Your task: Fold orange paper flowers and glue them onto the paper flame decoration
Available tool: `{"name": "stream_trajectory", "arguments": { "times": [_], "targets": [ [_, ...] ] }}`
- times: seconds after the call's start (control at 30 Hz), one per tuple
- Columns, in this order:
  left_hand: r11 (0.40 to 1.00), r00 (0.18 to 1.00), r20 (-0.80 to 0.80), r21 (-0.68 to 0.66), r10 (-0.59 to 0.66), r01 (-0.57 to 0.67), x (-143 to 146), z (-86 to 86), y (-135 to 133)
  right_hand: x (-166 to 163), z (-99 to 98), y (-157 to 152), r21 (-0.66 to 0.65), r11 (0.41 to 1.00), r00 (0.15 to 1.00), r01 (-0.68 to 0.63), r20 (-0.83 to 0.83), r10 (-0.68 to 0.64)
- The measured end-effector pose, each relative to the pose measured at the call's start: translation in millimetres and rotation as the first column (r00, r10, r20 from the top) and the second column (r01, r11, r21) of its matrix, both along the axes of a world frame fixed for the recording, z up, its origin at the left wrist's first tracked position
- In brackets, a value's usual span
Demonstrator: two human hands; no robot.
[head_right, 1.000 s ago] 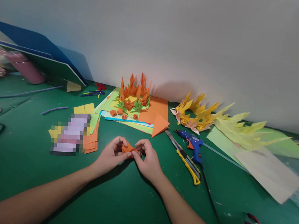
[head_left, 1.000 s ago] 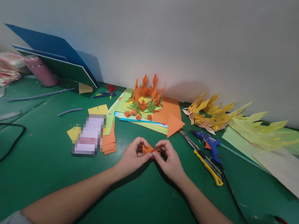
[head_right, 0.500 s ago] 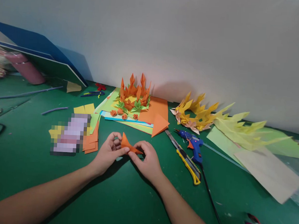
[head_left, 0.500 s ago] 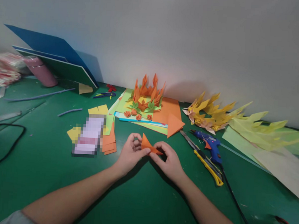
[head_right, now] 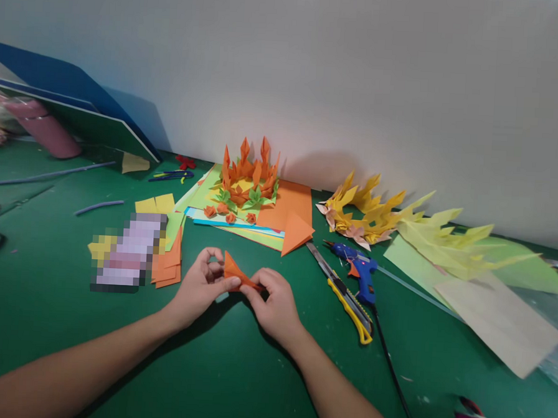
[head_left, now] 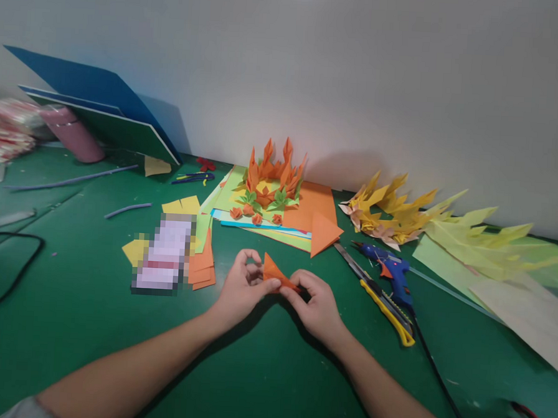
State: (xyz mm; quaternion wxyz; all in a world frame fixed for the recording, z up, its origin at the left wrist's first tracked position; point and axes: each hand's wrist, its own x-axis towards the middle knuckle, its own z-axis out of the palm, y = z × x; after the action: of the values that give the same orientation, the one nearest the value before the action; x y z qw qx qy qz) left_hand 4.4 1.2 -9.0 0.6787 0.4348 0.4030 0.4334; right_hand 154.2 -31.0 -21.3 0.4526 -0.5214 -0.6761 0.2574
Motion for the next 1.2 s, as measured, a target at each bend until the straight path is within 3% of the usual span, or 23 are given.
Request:
{"name": "stream_trajectory", "arguments": {
  "times": [0.2,0.37,0.53,0.67,0.77,0.87,1.0,1.2],
  "targets": [
    [0.996,0.994,-0.078,0.056,0.072,-0.068,-0.2,1.0,-0.5,1.5,-2.1,-0.9,-0.081,0.996,0.992,-0.044,-0.118,0.034],
    [0.995,0.996,-0.050,0.074,0.072,-0.068,-2.5,1.5,3.4,1.7,-8.3,1.2,-0.160,0.984,0.953,-0.074,-0.303,0.022],
    [0.997,0.999,-0.027,0.070,0.031,-0.029,-1.2,-0.6,2.5,1.3,-5.0,1.7,-0.107,0.994,0.986,-0.038,-0.166,0.020],
    [0.991,0.999,-0.017,0.128,-0.031,0.033,-1.9,-1.3,0.0,0.4,-4.3,0.7,-0.082,0.996,0.977,0.031,-0.209,-0.048],
    [0.988,0.999,-0.023,0.156,0.025,-0.021,-4.3,-2.2,0.2,1.2,-6.4,0.3,0.000,0.990,0.965,0.141,-0.222,-0.137],
    [0.994,0.997,-0.011,0.081,0.074,-0.073,-5.7,-3.0,2.5,3.7,-7.8,0.1,0.141,0.969,0.967,0.201,-0.186,-0.173],
    [0.996,0.996,0.064,-0.063,-0.066,0.070,-6.3,-0.1,5.9,5.8,-7.0,-0.1,0.226,0.963,0.984,0.144,-0.137,-0.115],
    [0.990,0.993,0.007,-0.078,-0.118,0.118,-7.8,3.8,5.6,4.0,-1.6,0.1,0.203,0.979,0.999,-0.029,-0.029,0.036]
  ]
}}
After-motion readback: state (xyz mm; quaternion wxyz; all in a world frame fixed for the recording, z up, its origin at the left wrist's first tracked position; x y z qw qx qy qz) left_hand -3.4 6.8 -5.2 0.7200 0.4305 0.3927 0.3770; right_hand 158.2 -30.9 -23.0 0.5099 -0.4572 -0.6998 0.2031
